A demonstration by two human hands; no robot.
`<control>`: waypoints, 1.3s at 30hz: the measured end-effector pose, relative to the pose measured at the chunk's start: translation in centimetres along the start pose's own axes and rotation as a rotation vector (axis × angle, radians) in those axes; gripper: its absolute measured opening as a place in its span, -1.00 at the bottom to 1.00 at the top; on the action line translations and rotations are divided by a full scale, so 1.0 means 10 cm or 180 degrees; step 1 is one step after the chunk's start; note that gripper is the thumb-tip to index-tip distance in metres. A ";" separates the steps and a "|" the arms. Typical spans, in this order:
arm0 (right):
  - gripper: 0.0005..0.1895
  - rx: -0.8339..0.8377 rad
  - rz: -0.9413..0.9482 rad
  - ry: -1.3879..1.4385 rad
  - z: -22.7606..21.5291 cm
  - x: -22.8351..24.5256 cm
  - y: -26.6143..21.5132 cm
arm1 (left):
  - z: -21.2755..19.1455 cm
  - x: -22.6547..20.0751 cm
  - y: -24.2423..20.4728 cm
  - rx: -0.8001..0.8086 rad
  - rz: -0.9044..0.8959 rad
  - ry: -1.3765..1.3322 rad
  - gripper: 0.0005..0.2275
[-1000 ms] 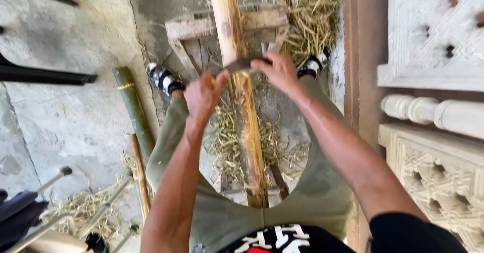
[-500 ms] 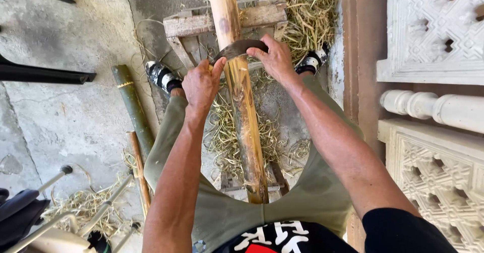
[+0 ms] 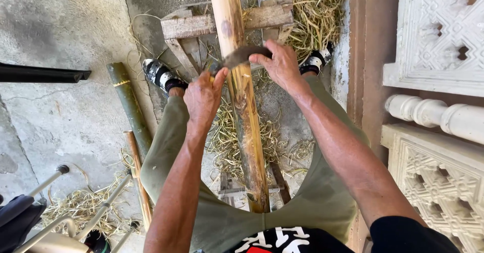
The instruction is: The recorder is stripping the outer bark and smoothing a bamboo pole using a curved handheld blade.
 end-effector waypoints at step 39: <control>-0.69 0.0260 0.1124 0.0697 -0.07 0.16 -0.56 | -0.10 -0.20 0.06 -0.0178 0.0887 0.0121 -0.51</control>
Point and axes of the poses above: each hand's wrist, its own y-axis towards the middle knuckle, its own z-axis out of the palm, x = y × z, the point moved 7 cm from there along y, towards the middle knuckle, and after that the axes turned 11 degrees about -x, right-handed, at the moved point
